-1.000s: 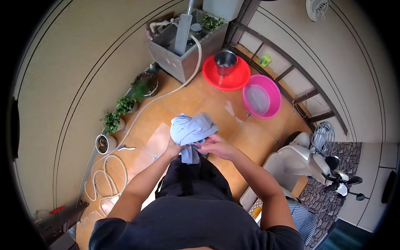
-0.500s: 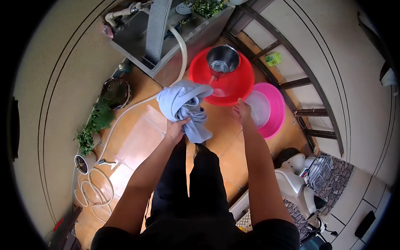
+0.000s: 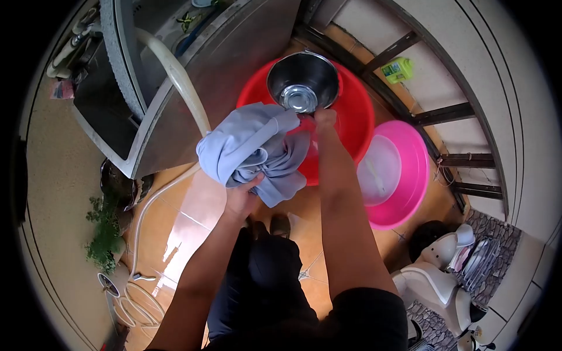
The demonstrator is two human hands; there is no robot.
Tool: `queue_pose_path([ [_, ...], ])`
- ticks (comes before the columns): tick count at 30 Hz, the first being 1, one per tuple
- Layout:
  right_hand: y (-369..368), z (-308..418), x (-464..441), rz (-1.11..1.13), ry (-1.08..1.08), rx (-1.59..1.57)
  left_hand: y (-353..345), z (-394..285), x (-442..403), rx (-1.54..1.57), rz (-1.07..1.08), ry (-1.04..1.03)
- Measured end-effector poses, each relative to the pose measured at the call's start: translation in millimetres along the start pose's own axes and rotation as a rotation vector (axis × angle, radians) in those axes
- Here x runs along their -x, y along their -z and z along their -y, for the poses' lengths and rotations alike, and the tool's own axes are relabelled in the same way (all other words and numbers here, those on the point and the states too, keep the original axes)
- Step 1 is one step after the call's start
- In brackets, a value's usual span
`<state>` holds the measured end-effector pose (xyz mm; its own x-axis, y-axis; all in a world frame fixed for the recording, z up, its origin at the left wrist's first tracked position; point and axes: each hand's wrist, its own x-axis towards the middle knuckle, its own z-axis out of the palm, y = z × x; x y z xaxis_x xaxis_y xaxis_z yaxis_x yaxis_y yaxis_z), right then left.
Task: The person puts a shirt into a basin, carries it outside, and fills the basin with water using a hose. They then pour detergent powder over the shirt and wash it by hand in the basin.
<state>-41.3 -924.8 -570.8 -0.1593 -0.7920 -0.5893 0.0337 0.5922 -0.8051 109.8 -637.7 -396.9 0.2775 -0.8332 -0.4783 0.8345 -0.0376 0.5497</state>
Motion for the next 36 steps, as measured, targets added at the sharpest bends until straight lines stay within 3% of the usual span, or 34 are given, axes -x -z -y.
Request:
queue_pose_path([
  [1,-3.5,20.5,29.0,-0.128,0.026,0.107,-1.8,8.7,-9.9,-0.064,-0.008,-0.030],
  [4,-1.8,65.7,81.3,-0.250,0.010,-0.005,-12.8,14.6,-37.0,-0.181,0.033,0.024],
  [5,20.7,62.0,72.9,-0.232,0.030,-0.056,7.4,34.7,-52.4,-0.418,0.105,0.035],
  [8,107.8,83.7,120.1,-0.108,0.099,-0.258,17.7,50.6,-67.3,-1.202,-0.415,-0.037],
  [9,142.4,89.8,149.5,-0.101,0.128,-0.252,22.5,48.2,-67.0,-1.146,-0.539,0.197],
  [10,175.8,91.3,180.5,-0.144,0.164,-0.223,40.7,59.1,-71.9,-1.042,-0.586,0.305],
  [12,240.4,84.7,247.3,-0.320,0.146,-0.229,88.9,100.3,-90.0,-0.816,-0.674,0.509],
  [14,311.0,42.9,307.1,-0.289,0.242,-0.337,94.7,114.6,-102.2,-0.656,-0.681,0.637],
  [15,351.3,13.6,339.9,-0.394,0.150,-0.333,99.3,119.2,-108.5,-0.579,-0.683,0.694],
  [18,374.2,-40.0,450.9,-0.595,-0.040,-0.408,115.9,146.8,-120.7,-0.096,-0.426,0.634],
  [21,393.6,-115.0,501.5,-0.625,-0.211,-0.593,120.8,165.5,-123.8,-0.048,-0.402,0.551],
  [24,440.7,-230.3,479.1,-0.607,-0.470,-0.905,114.2,154.4,-123.3,-0.032,-0.345,0.527],
  [26,442.5,-303.6,441.2,-0.715,-0.526,-1.009,90.6,137.5,-105.8,-0.034,-0.404,0.504],
  [30,390.5,-352.9,376.7,-0.773,-0.504,-1.019,89.4,125.0,-62.0,0.012,-0.413,0.505],
  [33,349.3,-348.8,342.3,-0.816,-0.504,-1.079,78.6,104.6,-22.0,-0.017,-0.333,0.501],
  [36,358.8,-363.7,328.9,-0.559,-0.571,-1.200,51.2,78.6,16.2,-0.090,-0.328,0.480],
])
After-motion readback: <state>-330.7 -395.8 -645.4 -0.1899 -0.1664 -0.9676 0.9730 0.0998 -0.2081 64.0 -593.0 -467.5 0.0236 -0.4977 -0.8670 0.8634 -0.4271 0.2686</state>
